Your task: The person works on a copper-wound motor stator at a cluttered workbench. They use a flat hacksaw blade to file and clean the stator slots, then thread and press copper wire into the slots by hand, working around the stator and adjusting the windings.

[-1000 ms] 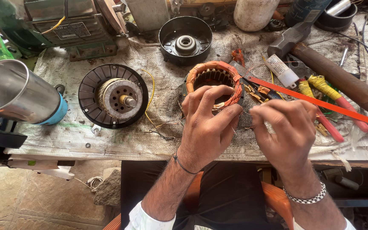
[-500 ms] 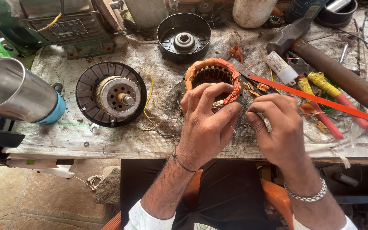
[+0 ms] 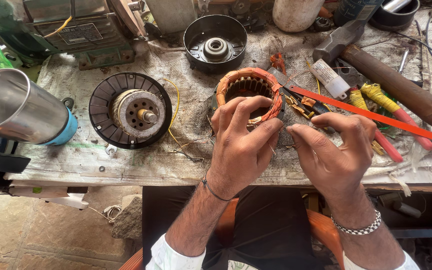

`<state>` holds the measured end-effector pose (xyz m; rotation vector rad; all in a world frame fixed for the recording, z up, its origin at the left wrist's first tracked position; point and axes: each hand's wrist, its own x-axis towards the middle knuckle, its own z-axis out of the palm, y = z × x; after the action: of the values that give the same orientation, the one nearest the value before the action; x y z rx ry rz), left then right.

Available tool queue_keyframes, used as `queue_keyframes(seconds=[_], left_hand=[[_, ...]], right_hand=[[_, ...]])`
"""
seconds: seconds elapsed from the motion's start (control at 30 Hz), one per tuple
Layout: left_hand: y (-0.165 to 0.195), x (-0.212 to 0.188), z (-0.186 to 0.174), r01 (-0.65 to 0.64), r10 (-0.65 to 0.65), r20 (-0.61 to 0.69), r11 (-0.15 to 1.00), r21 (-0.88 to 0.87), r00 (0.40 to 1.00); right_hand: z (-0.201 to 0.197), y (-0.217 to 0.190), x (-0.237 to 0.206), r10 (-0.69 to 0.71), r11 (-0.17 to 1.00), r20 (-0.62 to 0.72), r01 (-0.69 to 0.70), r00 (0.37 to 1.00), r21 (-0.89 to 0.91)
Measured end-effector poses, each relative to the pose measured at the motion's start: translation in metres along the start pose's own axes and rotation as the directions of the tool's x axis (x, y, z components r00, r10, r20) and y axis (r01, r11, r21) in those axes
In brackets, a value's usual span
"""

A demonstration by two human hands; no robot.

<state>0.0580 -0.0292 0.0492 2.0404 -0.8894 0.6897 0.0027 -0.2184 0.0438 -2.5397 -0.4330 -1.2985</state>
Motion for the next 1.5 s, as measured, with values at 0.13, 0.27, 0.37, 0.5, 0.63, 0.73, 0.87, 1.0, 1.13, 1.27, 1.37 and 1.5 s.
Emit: queue_keyframes(seconds=[0.13,0.27,0.37,0.5,0.63,0.73,0.87,1.0,1.13,1.27,1.37,1.5], left_hand=[[0.000,0.000,0.000,-0.007,0.007,0.002,1.000,0.022,1.000],[0.000,-0.001,0.000,-0.009,0.010,-0.003,1.000,0.026,1.000],[-0.001,0.000,0.001,-0.009,0.009,-0.003,1.000,0.020,1.000],[-0.002,-0.001,0.001,-0.010,0.010,-0.004,1.000,0.020,1.000],[-0.001,-0.001,0.001,-0.004,0.004,-0.011,1.000,0.005,1.000],[-0.001,0.000,0.001,-0.003,0.003,-0.009,1.000,0.007,1.000],[-0.001,-0.001,0.000,-0.005,0.005,-0.001,1.000,0.019,1.000],[-0.001,-0.001,0.001,-0.015,0.015,-0.002,0.999,0.029,1.000],[-0.002,-0.001,0.003,-0.010,0.010,-0.004,1.000,0.022,1.000],[-0.002,-0.001,0.002,-0.008,0.008,-0.003,1.000,0.017,1.000],[-0.001,-0.001,0.001,0.000,0.000,0.004,1.000,0.006,1.000],[-0.001,-0.001,0.000,-0.001,0.001,-0.002,1.000,0.004,1.000]], right_hand=[[0.001,0.000,0.005,0.074,0.993,0.079,-0.080,0.994,0.082],[-0.002,-0.001,0.012,0.189,0.950,0.241,-0.240,0.952,0.201],[-0.002,-0.004,0.015,0.219,0.956,0.181,-0.248,0.959,0.155],[0.003,-0.004,0.015,0.104,0.995,0.055,-0.104,0.993,0.007],[0.001,-0.002,0.008,-0.047,0.998,0.023,0.047,0.999,-0.028],[-0.002,-0.002,0.003,-0.053,0.998,0.019,0.054,0.998,-0.025],[0.001,0.000,0.003,0.016,1.000,0.050,-0.017,0.999,0.019],[0.004,0.004,0.005,0.097,0.984,0.169,-0.120,0.981,0.131],[0.005,0.006,0.004,0.125,0.987,0.142,-0.138,0.982,0.079],[0.009,0.007,0.002,0.061,0.998,0.053,-0.061,0.997,0.007],[0.008,0.006,0.000,-0.025,0.999,0.010,0.025,1.000,-0.023],[0.000,0.003,-0.002,-0.045,0.998,0.012,0.046,0.999,-0.037]])
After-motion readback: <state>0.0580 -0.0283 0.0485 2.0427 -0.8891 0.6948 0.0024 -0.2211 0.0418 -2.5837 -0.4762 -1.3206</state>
